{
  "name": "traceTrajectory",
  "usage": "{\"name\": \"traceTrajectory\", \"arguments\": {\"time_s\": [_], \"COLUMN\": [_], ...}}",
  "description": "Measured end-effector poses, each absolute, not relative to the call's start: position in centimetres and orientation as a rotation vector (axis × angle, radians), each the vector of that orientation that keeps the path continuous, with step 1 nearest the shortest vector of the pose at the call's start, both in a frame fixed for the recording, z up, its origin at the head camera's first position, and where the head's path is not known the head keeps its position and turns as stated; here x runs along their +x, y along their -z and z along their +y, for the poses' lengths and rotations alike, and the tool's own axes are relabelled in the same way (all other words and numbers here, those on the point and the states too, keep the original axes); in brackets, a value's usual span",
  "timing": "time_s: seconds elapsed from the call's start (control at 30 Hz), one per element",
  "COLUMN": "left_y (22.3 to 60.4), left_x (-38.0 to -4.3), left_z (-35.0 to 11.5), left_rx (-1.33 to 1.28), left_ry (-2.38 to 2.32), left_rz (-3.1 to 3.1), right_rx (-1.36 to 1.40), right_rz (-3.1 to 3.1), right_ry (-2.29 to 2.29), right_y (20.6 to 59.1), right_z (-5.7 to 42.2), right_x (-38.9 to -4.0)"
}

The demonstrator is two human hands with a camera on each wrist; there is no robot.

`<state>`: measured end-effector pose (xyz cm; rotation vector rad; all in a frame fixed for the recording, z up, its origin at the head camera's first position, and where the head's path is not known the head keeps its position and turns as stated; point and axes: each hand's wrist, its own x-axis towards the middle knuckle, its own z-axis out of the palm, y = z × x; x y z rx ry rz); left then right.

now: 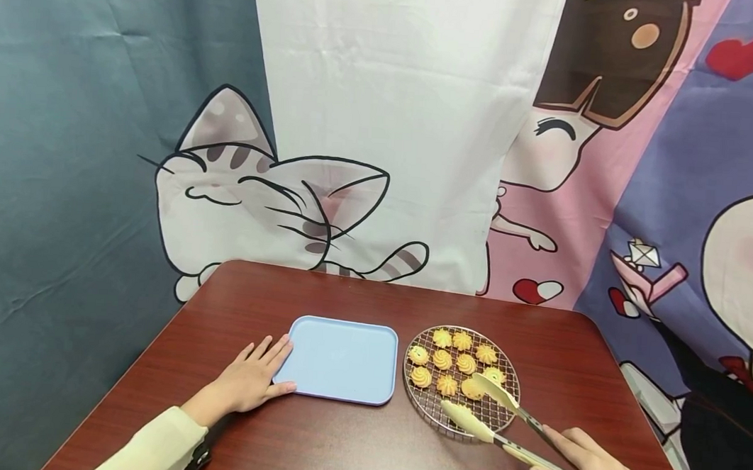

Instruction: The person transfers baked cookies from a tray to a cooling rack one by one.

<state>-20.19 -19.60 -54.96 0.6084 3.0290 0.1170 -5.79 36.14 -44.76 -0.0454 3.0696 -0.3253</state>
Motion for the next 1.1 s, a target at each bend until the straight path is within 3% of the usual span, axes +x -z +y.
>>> {"name": "traceTrajectory", "arguments": {"time_s": [0.3, 1.1], "left_y": [53.4, 53.5], "left_x": [-19.6, -19.6], "left_z": [-19.2, -19.2], "left_rx": [0.613, 0.615], "left_ry": [-0.177, -0.204], "left_rz": [2.999, 2.996], "right_rx": [-0.012, 0.008], "right_rz": [3.097, 3.173], "right_ry": [0.374, 0.395], "right_y": [44.5, 44.0], "right_z": [36.1, 37.1], "right_x": [-5.9, -7.0]}}
